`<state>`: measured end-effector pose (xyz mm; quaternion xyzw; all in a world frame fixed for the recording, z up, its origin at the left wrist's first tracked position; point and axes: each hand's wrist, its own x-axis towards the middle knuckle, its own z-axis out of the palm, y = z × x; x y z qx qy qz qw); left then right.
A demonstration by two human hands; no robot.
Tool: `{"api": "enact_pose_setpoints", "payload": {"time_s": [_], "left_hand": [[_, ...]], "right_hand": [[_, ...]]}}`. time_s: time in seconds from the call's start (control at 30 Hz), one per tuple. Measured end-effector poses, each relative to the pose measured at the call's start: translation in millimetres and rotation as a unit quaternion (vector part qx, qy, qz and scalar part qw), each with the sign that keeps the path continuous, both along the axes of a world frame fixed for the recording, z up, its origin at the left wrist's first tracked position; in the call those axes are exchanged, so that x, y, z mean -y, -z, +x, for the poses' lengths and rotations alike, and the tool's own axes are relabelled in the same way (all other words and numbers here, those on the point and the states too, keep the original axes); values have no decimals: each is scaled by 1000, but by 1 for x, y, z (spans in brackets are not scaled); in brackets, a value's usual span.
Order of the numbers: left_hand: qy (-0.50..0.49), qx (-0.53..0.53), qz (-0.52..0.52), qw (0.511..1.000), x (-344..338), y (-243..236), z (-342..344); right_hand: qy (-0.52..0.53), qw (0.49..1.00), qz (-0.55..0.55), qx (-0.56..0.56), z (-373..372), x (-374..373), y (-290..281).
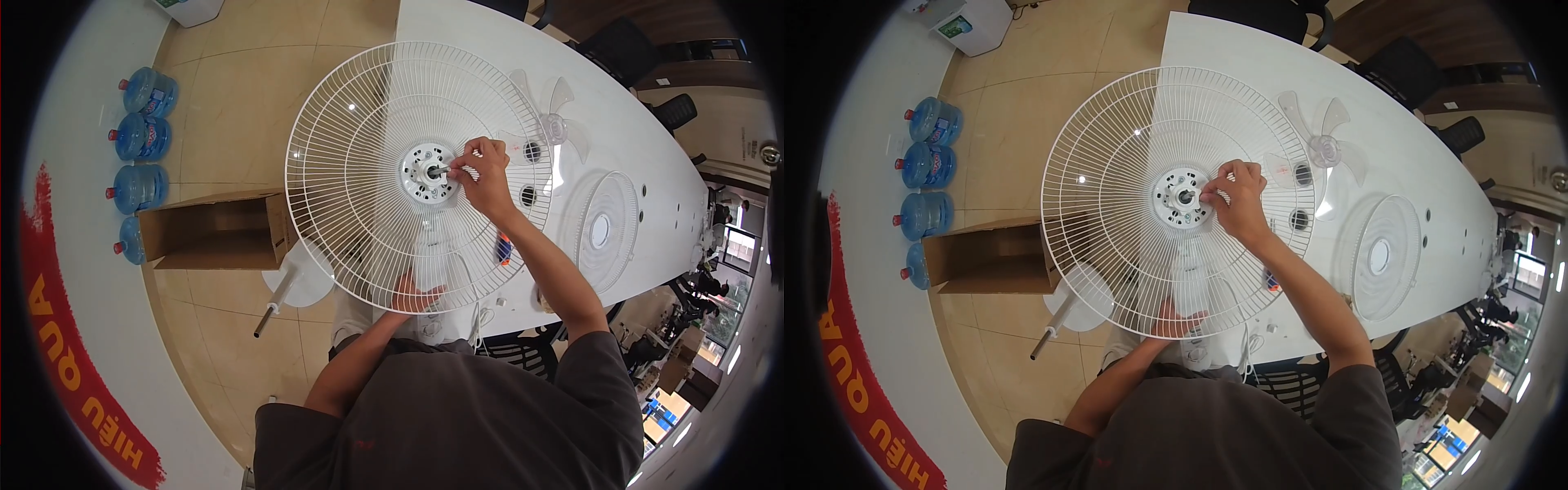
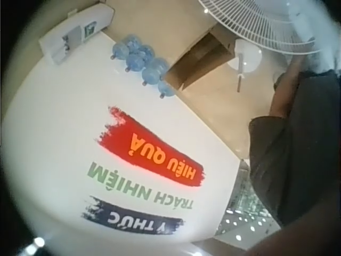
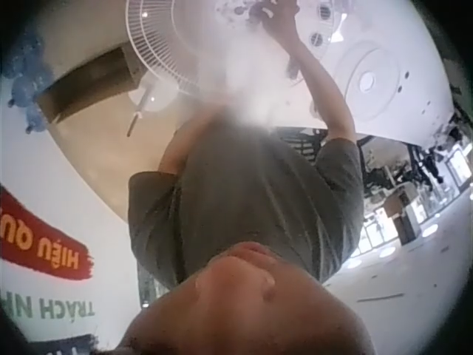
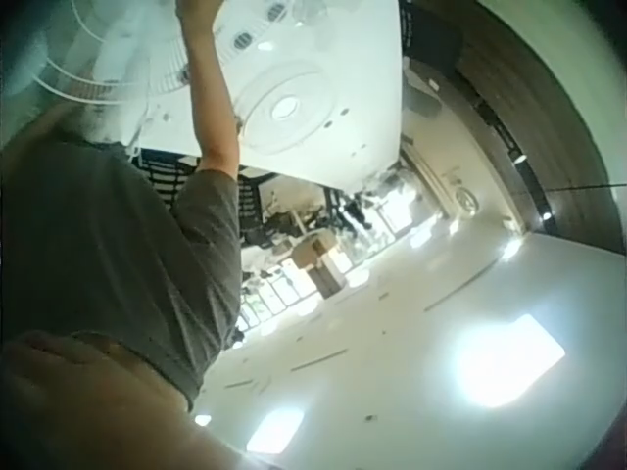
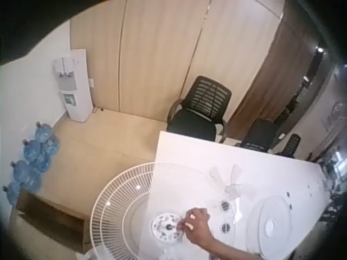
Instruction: Using a screwdriver to repair or assemble the motor housing and rear grill of an electric fan.
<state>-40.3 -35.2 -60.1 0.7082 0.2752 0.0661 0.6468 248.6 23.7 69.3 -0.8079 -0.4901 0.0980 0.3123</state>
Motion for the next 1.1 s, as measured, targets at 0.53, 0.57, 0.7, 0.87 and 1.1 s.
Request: {"api": "enact_pose_setpoints", "payload": {"time_s": [0.53, 0.57, 0.7, 0.87, 1.1], "left_hand": [[29, -64, -85, 994, -9, -25, 7], [29, -65, -85, 994, -9, -25, 7], [27, -80, -95, 992, -12, -31, 9], [38, -97, -92, 990, -15, -31, 8], [34, -46, -47, 997, -3, -4, -1]], "right_hand": [[-5, 997, -78, 1, 7, -7, -7], [-10, 997, -76, 1, 7, -7, -7], [-8, 998, -67, -13, 10, -5, -6], [6, 992, -22, -124, 26, 2, 0], [-48, 996, -7, -77, 21, 5, -9]]}}
